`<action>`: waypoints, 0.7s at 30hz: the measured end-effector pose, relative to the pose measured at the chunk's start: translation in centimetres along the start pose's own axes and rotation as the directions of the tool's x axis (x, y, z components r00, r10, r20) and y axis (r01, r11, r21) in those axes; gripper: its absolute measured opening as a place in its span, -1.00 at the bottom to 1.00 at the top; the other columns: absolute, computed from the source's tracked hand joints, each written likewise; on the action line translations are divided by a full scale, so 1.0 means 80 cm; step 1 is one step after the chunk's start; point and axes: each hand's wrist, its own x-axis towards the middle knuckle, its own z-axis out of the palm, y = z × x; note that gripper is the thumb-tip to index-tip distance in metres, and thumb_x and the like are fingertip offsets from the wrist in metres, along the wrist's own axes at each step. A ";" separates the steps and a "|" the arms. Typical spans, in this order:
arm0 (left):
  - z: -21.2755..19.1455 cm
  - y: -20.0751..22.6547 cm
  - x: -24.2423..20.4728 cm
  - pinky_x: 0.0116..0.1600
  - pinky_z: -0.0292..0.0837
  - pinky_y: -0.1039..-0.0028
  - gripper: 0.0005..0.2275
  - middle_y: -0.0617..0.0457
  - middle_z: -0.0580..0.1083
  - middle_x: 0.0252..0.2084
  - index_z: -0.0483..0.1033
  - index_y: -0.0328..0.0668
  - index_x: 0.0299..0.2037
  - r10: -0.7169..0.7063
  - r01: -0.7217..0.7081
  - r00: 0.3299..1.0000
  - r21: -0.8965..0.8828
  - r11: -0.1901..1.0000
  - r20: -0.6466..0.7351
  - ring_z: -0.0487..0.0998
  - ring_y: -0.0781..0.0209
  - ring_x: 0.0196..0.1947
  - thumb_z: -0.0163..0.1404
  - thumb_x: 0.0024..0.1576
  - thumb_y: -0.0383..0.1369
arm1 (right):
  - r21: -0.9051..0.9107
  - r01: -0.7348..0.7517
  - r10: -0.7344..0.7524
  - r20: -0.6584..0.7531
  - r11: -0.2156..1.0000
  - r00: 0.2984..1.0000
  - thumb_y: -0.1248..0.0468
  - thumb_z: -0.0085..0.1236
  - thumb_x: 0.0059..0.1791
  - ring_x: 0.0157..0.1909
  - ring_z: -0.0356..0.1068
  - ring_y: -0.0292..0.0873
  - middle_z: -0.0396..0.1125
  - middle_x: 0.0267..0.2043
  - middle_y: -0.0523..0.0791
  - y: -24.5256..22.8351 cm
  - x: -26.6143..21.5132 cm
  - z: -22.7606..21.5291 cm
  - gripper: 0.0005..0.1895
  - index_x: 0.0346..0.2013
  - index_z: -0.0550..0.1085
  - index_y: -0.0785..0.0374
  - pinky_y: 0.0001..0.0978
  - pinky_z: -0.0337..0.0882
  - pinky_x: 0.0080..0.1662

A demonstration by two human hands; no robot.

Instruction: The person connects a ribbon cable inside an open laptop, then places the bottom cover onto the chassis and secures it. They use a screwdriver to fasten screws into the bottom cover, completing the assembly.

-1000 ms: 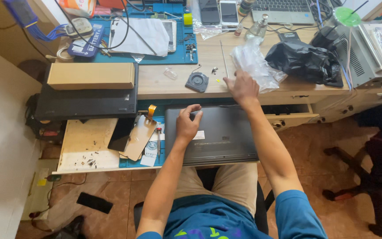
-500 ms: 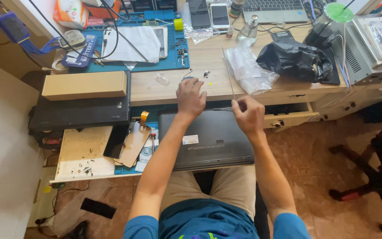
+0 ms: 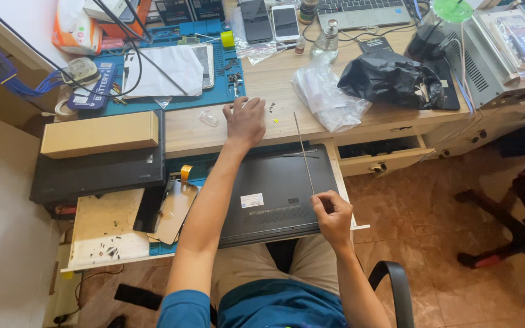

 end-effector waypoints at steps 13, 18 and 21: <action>-0.028 0.037 0.018 0.05 -0.06 0.03 -0.86 0.03 0.25 0.07 0.53 -0.09 -0.41 -0.156 0.149 0.987 -0.169 0.974 -0.032 0.01 -0.04 0.21 0.09 -0.08 -0.25 | 0.076 0.017 -0.016 -0.009 0.997 1.000 0.34 0.13 -0.18 -0.69 0.17 -0.36 0.28 -0.74 -0.15 0.008 -0.004 -0.003 -0.93 -0.58 0.49 0.21 -0.55 0.16 -0.60; -0.025 0.038 0.022 0.03 -0.07 0.02 -0.85 0.02 0.23 0.04 0.54 -0.09 -0.42 -0.194 0.189 0.981 -0.174 0.966 -0.010 -0.02 -0.06 0.20 0.07 -0.05 -0.23 | 0.087 0.015 -0.015 -0.003 0.996 1.000 0.33 0.13 -0.18 -0.69 0.16 -0.36 0.28 -0.74 -0.15 0.009 -0.003 -0.001 -0.92 -0.58 0.49 0.21 -0.55 0.16 -0.60; -0.028 0.042 0.027 0.02 -0.07 0.01 -0.89 0.02 0.24 0.03 0.55 -0.07 -0.43 -0.201 0.198 0.979 -0.159 0.967 -0.009 -0.01 -0.08 0.19 0.07 -0.07 -0.27 | 0.084 0.011 -0.011 -0.003 0.996 1.000 0.33 0.13 -0.18 -0.69 0.16 -0.37 0.28 -0.75 -0.15 0.008 -0.003 -0.002 -0.93 -0.57 0.49 0.22 -0.55 0.15 -0.60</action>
